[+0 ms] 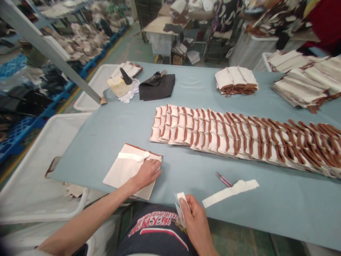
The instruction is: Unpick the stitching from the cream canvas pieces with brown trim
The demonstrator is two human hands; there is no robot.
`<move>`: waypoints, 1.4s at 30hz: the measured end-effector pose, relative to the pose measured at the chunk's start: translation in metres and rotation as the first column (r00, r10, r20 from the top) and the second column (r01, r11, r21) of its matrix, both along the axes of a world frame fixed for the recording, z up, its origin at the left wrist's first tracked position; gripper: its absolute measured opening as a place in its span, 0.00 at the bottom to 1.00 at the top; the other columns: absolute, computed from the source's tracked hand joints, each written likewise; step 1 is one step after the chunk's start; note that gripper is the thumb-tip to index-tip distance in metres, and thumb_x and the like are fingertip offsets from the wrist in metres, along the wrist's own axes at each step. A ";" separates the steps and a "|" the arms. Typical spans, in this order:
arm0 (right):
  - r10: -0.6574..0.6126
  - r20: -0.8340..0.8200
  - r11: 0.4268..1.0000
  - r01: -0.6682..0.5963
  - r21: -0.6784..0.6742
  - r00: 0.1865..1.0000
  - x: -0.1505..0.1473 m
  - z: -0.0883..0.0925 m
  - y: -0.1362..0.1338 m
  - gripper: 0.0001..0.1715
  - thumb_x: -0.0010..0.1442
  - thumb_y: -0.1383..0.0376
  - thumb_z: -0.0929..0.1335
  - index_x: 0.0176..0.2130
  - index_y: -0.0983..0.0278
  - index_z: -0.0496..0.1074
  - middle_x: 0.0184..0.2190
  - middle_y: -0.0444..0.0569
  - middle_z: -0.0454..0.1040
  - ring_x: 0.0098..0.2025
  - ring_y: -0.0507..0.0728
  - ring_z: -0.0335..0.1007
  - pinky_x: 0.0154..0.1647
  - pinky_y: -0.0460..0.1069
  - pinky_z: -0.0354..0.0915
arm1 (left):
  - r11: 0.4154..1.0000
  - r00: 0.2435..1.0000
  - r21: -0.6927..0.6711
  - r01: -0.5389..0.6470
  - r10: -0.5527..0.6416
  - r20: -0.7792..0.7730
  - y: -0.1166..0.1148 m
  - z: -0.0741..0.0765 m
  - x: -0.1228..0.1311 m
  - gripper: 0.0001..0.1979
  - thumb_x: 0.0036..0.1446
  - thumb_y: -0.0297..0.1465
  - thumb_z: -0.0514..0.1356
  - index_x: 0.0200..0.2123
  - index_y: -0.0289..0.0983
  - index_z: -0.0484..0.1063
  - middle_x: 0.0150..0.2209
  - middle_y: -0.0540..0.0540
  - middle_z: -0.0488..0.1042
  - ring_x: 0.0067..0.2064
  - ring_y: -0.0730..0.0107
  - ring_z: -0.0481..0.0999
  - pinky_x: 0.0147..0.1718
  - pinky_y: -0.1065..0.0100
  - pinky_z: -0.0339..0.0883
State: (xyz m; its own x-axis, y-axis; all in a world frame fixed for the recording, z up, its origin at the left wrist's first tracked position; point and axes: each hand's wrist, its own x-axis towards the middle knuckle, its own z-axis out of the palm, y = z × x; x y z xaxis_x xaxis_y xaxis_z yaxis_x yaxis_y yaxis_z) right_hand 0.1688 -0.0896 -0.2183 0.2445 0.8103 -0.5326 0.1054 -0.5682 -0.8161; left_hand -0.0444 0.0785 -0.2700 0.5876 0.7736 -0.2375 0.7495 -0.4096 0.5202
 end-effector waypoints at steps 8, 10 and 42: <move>0.005 0.000 0.999 -0.005 -0.045 1.000 0.016 -0.025 -0.014 0.35 0.62 0.34 0.66 0.31 0.62 0.73 0.22 0.42 0.66 0.26 0.56 0.63 0.28 0.50 0.62 | 0.999 0.990 0.034 0.022 -0.017 -0.139 -0.009 -0.003 -0.010 0.13 0.71 0.33 0.60 0.55 0.35 0.73 0.49 0.42 0.78 0.49 0.60 0.80 0.49 0.54 0.77; 0.068 0.022 0.997 -0.067 -0.037 0.997 0.021 -0.031 -0.013 0.34 0.64 0.35 0.64 0.32 0.62 0.73 0.24 0.42 0.66 0.28 0.56 0.63 0.30 0.50 0.61 | 0.997 0.986 0.078 0.013 0.000 -0.168 0.007 0.000 -0.012 0.15 0.71 0.34 0.60 0.57 0.35 0.72 0.54 0.40 0.76 0.55 0.56 0.77 0.54 0.50 0.74; 0.118 -0.120 0.983 -0.099 0.152 0.986 0.029 0.034 0.055 0.34 0.62 0.35 0.68 0.31 0.62 0.68 0.19 0.37 0.59 0.22 0.50 0.52 0.23 0.45 0.51 | 0.934 0.967 -0.282 0.218 -0.168 0.190 0.070 0.179 -0.024 0.13 0.67 0.35 0.51 0.34 0.36 0.69 0.33 0.50 0.71 0.34 0.69 0.69 0.35 0.72 0.65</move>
